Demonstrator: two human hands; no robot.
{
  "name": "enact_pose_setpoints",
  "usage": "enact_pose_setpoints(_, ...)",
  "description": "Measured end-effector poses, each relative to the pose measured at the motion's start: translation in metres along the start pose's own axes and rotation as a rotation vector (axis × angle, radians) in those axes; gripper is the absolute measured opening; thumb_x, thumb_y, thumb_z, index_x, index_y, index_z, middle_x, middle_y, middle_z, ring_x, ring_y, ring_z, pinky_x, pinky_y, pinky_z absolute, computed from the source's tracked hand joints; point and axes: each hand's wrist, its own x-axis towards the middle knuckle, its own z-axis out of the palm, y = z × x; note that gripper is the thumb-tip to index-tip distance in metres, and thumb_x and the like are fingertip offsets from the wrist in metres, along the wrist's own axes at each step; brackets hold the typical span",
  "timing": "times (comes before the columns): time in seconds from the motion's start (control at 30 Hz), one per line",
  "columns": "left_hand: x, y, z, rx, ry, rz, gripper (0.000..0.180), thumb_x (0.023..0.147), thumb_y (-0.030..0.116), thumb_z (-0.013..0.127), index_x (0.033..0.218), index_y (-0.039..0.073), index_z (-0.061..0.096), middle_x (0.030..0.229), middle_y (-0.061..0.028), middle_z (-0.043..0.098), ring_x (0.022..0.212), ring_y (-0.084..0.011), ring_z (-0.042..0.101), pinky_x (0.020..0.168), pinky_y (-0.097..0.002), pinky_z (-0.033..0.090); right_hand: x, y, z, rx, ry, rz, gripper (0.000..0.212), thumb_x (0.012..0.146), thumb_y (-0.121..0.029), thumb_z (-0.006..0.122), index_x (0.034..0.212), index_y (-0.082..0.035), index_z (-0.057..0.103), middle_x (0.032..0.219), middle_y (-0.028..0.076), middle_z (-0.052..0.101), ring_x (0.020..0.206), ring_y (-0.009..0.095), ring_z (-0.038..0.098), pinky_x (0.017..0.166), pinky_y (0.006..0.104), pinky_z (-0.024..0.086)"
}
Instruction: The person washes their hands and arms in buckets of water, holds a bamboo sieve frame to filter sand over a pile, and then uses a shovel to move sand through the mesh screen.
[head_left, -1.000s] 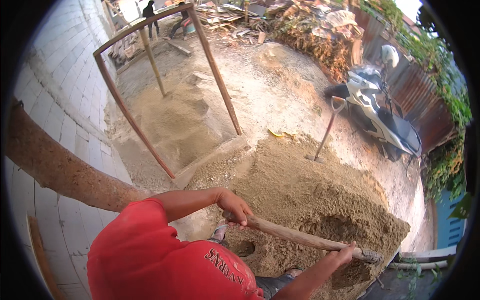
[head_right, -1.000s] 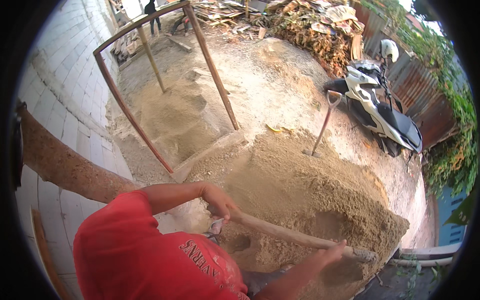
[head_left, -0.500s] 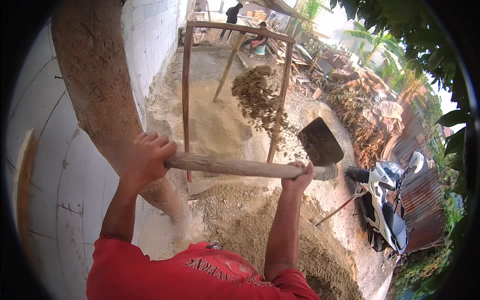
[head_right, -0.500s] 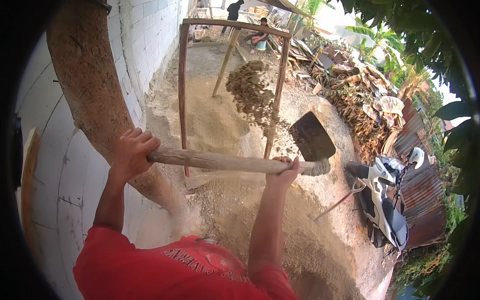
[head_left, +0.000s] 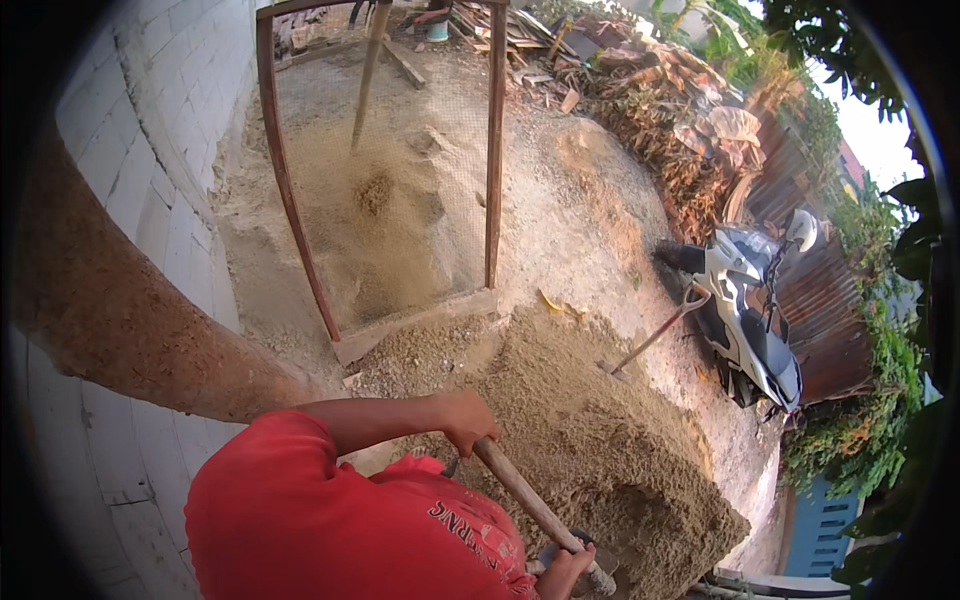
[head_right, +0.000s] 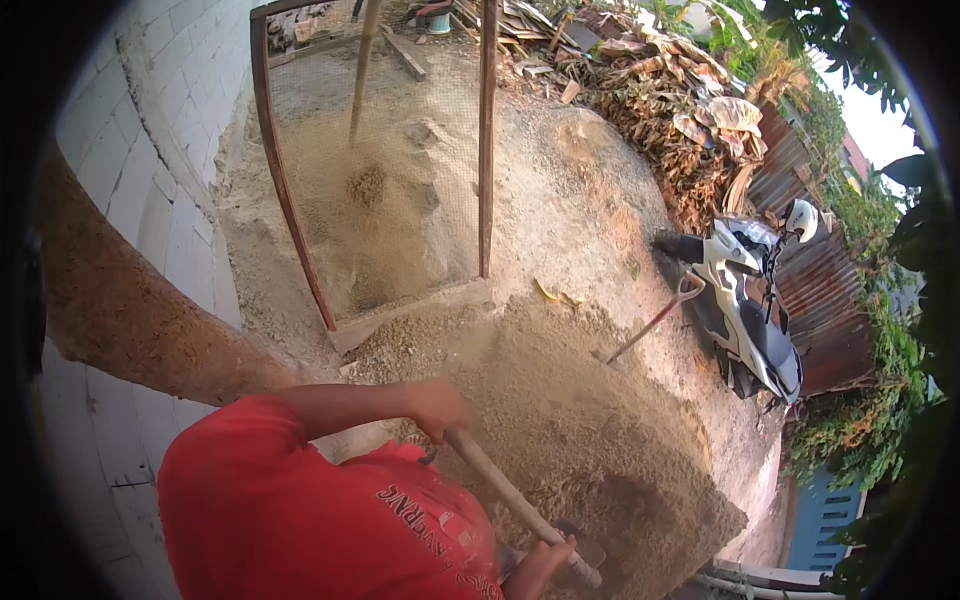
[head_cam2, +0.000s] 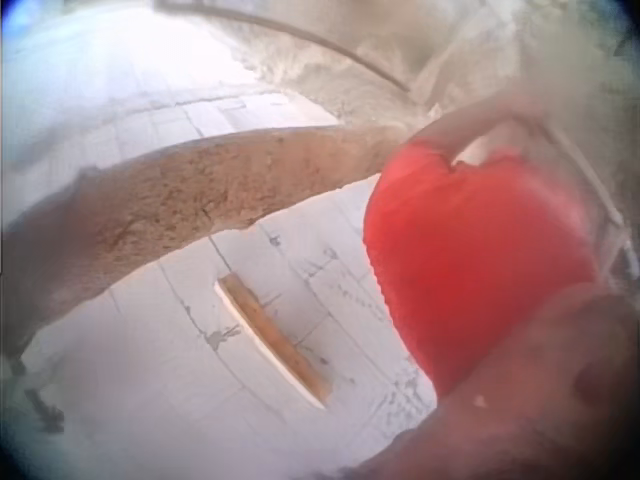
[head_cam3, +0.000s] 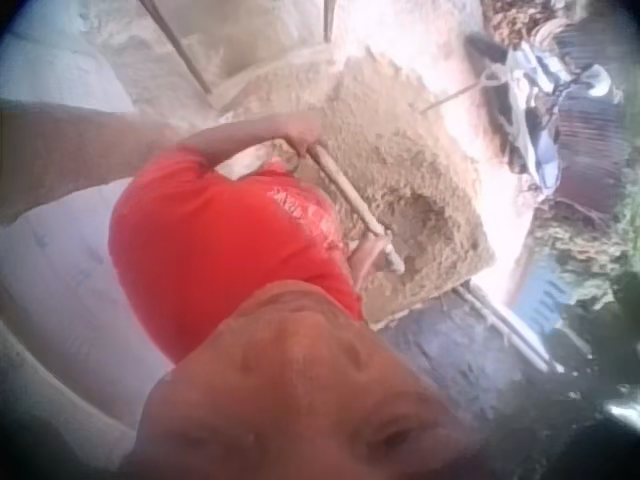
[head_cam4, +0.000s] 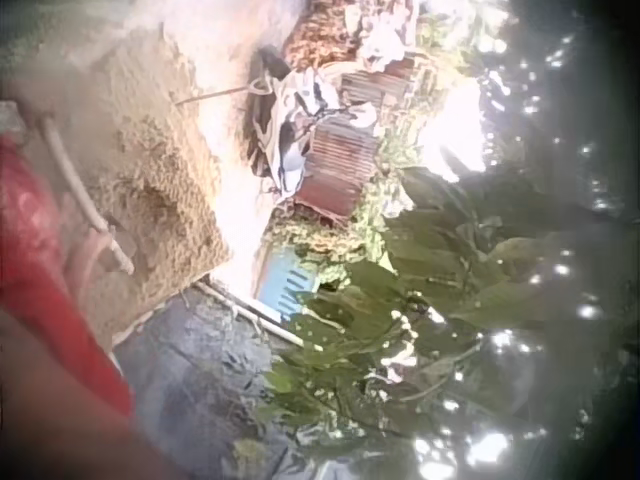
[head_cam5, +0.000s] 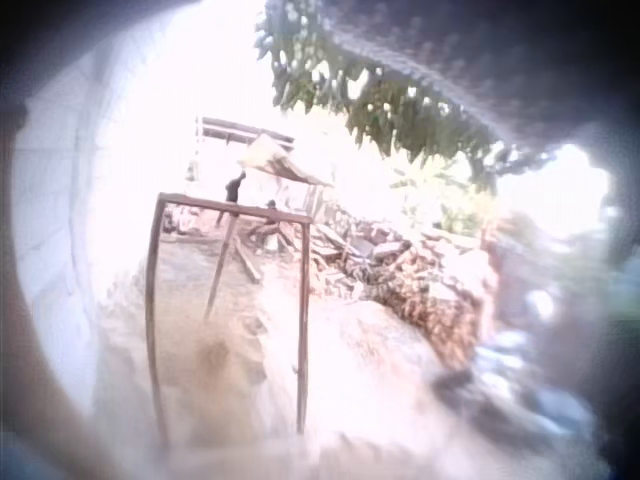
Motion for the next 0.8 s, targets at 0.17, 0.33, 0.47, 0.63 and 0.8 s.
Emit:
enact_pose_setpoints(0.17, 0.091, 0.071, -0.027, -0.061, -0.257, 0.378, 0.061, 0.077, 0.049, 0.072, 0.127, 0.016, 0.06, 0.107, -0.0145, 0.069, 0.099, -0.0374, 0.064, 0.082, -0.0483, 0.05, -0.031, -0.015, -0.159, 0.052, 0.294, -0.03, 0.023, 0.093, -0.028, 0.052, 0.091, -0.005, 0.054, 0.08, 0.005, 0.056, 0.075, 0.023, 0.057, 0.072, 0.036, 0.05)
enact_pose_setpoints(0.33, 0.17, 0.123, 0.027, -0.132, -0.511, 0.59, 0.06, 0.078, 0.05, 0.069, 0.125, 0.013, 0.059, 0.104, -0.0189, 0.068, 0.097, -0.0397, 0.064, 0.081, -0.048, 0.05, -0.018, -0.069, -0.234, 0.273, 0.492, -0.062, 0.02, 0.09, -0.026, 0.059, 0.088, -0.007, 0.055, 0.077, 0.005, 0.057, 0.072, 0.022, 0.057, 0.067, 0.0348, 0.05)
enact_pose_setpoints(0.47, 0.228, 0.185, 0.074, -0.193, -0.734, 0.687, 0.048, 0.077, 0.04, 0.07, 0.114, 0.01, 0.06, 0.101, -0.0205, 0.068, 0.093, -0.0406, 0.064, 0.08, -0.0488, 0.049, -0.069, -0.166, -0.249, 0.51, 0.654, -0.479, 0.023, 0.089, -0.019, 0.068, 0.078, -0.009, 0.051, 0.064, 0.004, 0.05, 0.056, 0.021, 0.052, 0.056, 0.036, 0.05)
enact_pose_setpoints(0.63, 0.306, 0.314, 0.143, -0.436, -0.702, 0.77, 0.038, 0.073, 0.026, 0.071, 0.105, 0.008, 0.06, 0.093, -0.0193, 0.067, 0.082, -0.0354, 0.065, 0.074, -0.0466, 0.05, -0.074, -0.308, -0.257, 0.46, 0.566, -0.818, 0.023, 0.091, -0.019, 0.068, 0.1, -0.006, 0.051, 0.082, 0.005, 0.053, 0.068, 0.016, 0.055, 0.063, 0.0302, 0.053)
enact_pose_setpoints(0.8, 0.39, 0.441, 0.129, -0.309, -0.411, 0.625, 0.035, 0.072, 0.025, 0.071, 0.103, 0.011, 0.064, 0.085, -0.014, 0.069, 0.085, -0.0341, 0.066, 0.073, -0.0467, 0.05, 0.036, -0.347, -0.232, 0.314, 0.59, -0.869, 0.037, 0.095, -0.018, 0.063, 0.117, -0.002, 0.039, 0.088, 0.009, 0.053, 0.068, 0.017, 0.057, 0.059, 0.0306, 0.054)
